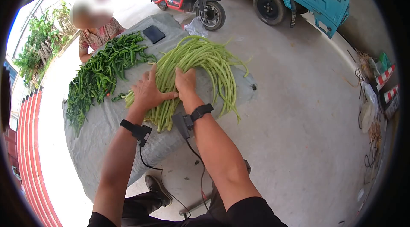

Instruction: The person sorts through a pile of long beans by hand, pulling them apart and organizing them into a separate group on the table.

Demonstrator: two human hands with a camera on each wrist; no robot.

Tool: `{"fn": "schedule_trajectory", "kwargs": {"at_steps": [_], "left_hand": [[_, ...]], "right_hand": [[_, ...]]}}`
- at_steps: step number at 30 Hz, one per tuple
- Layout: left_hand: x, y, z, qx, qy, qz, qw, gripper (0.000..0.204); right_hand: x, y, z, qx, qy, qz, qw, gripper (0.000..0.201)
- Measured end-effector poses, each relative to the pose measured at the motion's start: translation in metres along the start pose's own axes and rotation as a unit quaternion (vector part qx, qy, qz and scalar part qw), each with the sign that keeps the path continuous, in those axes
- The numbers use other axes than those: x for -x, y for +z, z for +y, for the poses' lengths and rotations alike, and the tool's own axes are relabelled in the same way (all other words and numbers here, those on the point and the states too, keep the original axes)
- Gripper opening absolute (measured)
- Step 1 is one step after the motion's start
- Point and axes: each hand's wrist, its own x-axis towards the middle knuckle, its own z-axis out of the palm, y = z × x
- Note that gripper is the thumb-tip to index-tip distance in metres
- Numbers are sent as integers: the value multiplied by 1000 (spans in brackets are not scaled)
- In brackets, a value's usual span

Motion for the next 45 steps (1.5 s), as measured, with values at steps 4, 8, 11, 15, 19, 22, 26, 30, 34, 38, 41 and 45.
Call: {"fn": "schedule_trajectory", "kwargs": {"at_steps": [4,8,11,15,19,22,26,30,34,38,41,45], "left_hand": [[7,9,11,-6,-6,18,1000,148],[5,10,7,-19,-15,11,1000,148],[-2,2,-7,3,-3,-19,1000,147],[-6,6,-20,28,9,-20,999,147],[10,4,-20,26,37,43,998,146],[32,-5,-28,40,56,105,992,129],[87,-28,-39,76,62,187,977,81],[154,-47,-56,142,45,238,960,45],[205,-55,-70,198,-2,261,945,32],[219,-49,-90,267,-45,297,916,23],[219,-41,-104,309,-51,307,899,20],[223,-32,-114,366,-64,304,877,15]], "right_hand": [[-3,-7,5,6,28,-28,999,51],[-9,-28,4,45,10,-57,997,52],[-6,-51,5,42,37,-15,998,39],[27,-58,-3,3,89,-119,989,32],[29,-59,-7,145,21,-151,978,33],[42,-58,-14,226,-11,-150,962,35],[32,-61,4,377,-144,-121,907,30],[44,-47,-7,364,-204,-84,905,20],[61,-30,-21,311,-219,-126,916,16],[84,-12,-41,281,-207,-144,926,17],[90,-2,-41,287,-188,-163,925,18],[83,4,-33,371,-198,-155,894,27]]}}
